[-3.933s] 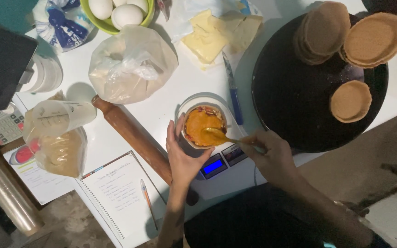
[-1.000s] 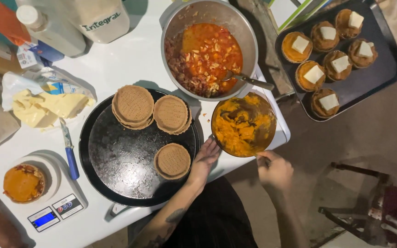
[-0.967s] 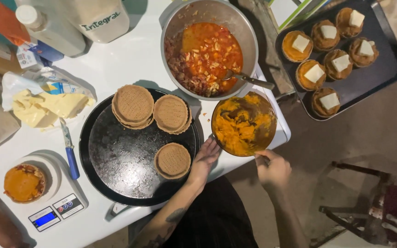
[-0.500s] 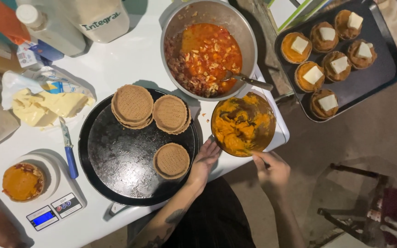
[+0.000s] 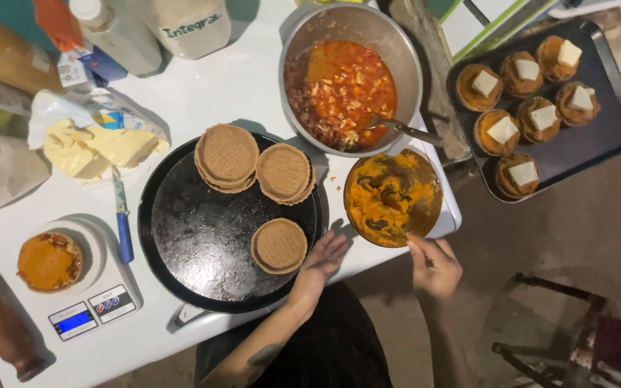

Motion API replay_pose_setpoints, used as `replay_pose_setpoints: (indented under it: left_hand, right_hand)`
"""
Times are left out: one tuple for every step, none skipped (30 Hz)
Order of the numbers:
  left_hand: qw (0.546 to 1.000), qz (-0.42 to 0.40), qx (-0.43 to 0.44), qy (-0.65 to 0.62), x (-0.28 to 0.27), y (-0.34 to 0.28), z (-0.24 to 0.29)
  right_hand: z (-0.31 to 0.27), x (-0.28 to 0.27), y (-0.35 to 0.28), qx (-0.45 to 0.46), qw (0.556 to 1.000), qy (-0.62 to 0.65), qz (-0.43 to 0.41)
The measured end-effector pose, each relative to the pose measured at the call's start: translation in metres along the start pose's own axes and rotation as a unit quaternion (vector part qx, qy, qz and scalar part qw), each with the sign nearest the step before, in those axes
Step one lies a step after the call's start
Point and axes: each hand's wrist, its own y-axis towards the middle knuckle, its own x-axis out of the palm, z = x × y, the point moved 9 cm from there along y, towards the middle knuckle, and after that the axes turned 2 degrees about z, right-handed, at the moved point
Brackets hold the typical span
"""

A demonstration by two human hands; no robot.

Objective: The recorder fills tart shells with a savory mixture and pumpkin puree, adds butter pieces, and arranges them on a baking tray for baking.

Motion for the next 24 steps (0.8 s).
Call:
replay_pose_setpoints:
  left_hand:
    - [1.000,0.002,0.004,-0.002,0.001,-0.011,0.011]
    - [1.000,-0.002,0.000,0.020,0.004,-0.022,0.020]
    - [0.999,-0.005,-0.004,0.042,0.006,-0.034,0.029]
    - [0.999,-0.003,0.001,0.038,0.002,-0.043,0.036]
    - [0.999,0.005,-0.004,0.042,-0.003,-0.052,0.041]
    - [0.999,0.012,-0.007,0.046,-0.010,-0.062,0.046]
    - [0.999,0.015,0.000,0.043,-0.017,-0.070,0.052]
    - [0.999,0.025,0.002,0.020,-0.026,-0.079,0.058]
    - [0.999,0.035,0.004,-0.002,-0.036,-0.088,0.064]
    - [0.999,0.039,0.010,-0.006,-0.040,-0.099,0.076]
    - [0.998,0.054,0.003,-0.013,-0.048,-0.111,0.086]
    - [0.997,0.071,-0.003,-0.021,-0.057,-0.125,0.096]
    - [0.997,0.077,0.004,-0.026,-0.072,-0.132,0.096]
    - [0.996,0.082,0.010,-0.033,-0.089,-0.143,0.098]
    - [0.995,0.087,0.015,-0.040,-0.108,-0.156,0.100]
    - [0.993,0.101,0.027,-0.048,-0.128,-0.167,0.100]
    - [0.994,0.088,0.045,-0.048,-0.144,-0.178,0.102]
    - [0.994,0.076,0.062,-0.048,-0.161,-0.190,0.103]
    - [0.992,0.091,0.072,-0.055,-0.182,-0.207,0.108]
    - [0.992,0.086,0.085,-0.031,-0.196,-0.223,0.112]
    - [0.992,0.081,0.097,-0.008,-0.210,-0.239,0.117]
    - [0.991,0.085,0.101,-0.013,-0.228,-0.252,0.120]
    - [0.989,0.100,0.110,0.003,-0.246,-0.265,0.123]
    - [0.986,0.113,0.117,0.019,-0.264,-0.277,0.127]
  right_hand:
    - [0.002,0.002,-0.001,-0.004,1.000,0.001,-0.002]
    - [0.011,0.006,-0.002,0.040,0.991,0.129,-0.012]
    - [0.019,0.013,-0.004,0.085,0.963,0.254,-0.022]
    - [0.023,0.015,-0.005,0.079,0.963,0.255,-0.027]
    - [0.038,0.024,-0.011,0.157,0.920,0.359,-0.027]
    - [0.051,0.036,-0.018,0.232,0.858,0.457,-0.028]
    - [0.045,0.037,-0.015,0.227,0.859,0.458,-0.035]
    - [0.040,0.044,-0.015,0.257,0.821,0.508,-0.047]
    - [0.034,0.051,-0.016,0.287,0.779,0.554,-0.060]
    - [0.019,0.053,-0.016,0.284,0.779,0.555,-0.068]
    - [0.007,0.058,-0.019,0.307,0.750,0.583,-0.060]
    - [-0.005,0.064,-0.023,0.330,0.719,0.609,-0.055]
    - [-0.018,0.066,-0.025,0.328,0.719,0.609,-0.065]
    - [-0.037,0.075,-0.026,0.322,0.716,0.612,-0.096]
    - [-0.058,0.084,-0.029,0.314,0.712,0.615,-0.127]
    - [-0.070,0.097,-0.038,0.314,0.708,0.615,-0.147]
    - [-0.096,0.107,-0.042,0.251,0.687,0.655,-0.189]
    - [-0.122,0.116,-0.049,0.190,0.658,0.691,-0.229]
    - [-0.160,0.133,-0.061,0.193,0.651,0.691,-0.248]
    - [-0.196,0.148,-0.078,0.212,0.645,0.676,-0.286]
    - [-0.232,0.163,-0.096,0.231,0.638,0.659,-0.324]
    - [-0.256,0.184,-0.111,0.230,0.638,0.656,-0.331]
    - [-0.283,0.208,-0.132,0.224,0.651,0.616,-0.381]
    - [-0.308,0.231,-0.153,0.217,0.664,0.573,-0.429]
